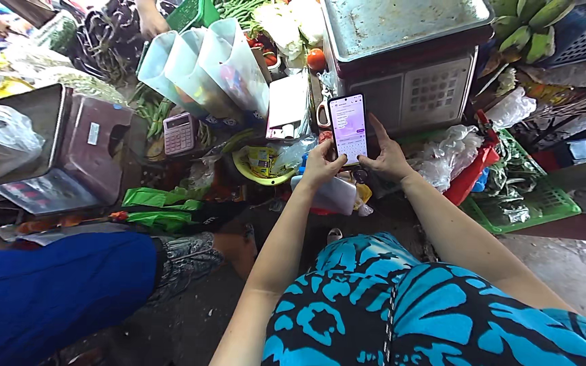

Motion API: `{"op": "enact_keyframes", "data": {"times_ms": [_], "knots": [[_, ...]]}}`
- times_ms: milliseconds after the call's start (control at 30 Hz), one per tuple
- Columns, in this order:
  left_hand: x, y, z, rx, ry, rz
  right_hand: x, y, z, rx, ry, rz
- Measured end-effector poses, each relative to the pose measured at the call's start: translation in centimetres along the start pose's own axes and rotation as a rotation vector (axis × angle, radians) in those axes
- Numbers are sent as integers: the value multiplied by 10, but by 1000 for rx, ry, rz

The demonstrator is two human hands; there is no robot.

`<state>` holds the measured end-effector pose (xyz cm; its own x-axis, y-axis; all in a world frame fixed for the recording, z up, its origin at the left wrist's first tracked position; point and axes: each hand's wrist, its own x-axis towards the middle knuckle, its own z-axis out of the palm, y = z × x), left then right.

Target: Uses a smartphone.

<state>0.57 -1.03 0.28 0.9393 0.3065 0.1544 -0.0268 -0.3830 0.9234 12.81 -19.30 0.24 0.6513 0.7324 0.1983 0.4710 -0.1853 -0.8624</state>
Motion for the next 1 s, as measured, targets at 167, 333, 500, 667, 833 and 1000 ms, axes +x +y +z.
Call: {"op": "enact_keyframes", "data": {"times_ms": [167, 333, 500, 667, 833, 1000], "knots": [[0, 0, 0, 11, 0, -5, -1, -2, -1, 8, -3, 15], [0, -1, 0, -8, -4, 1, 1, -1, 1, 11, 50, 53], [-1, 2, 0, -20, -8, -7, 4, -3, 8, 74, 161, 90], [-1, 2, 0, -11, -15, -29, 3, -1, 2, 138, 79, 80], [-2, 6, -2, 48, -8, -38, 2, -3, -12, 186, -107, 50], [-1, 5, -1, 23, 0, -20, 2, -2, -14, 234, -137, 38]]}}
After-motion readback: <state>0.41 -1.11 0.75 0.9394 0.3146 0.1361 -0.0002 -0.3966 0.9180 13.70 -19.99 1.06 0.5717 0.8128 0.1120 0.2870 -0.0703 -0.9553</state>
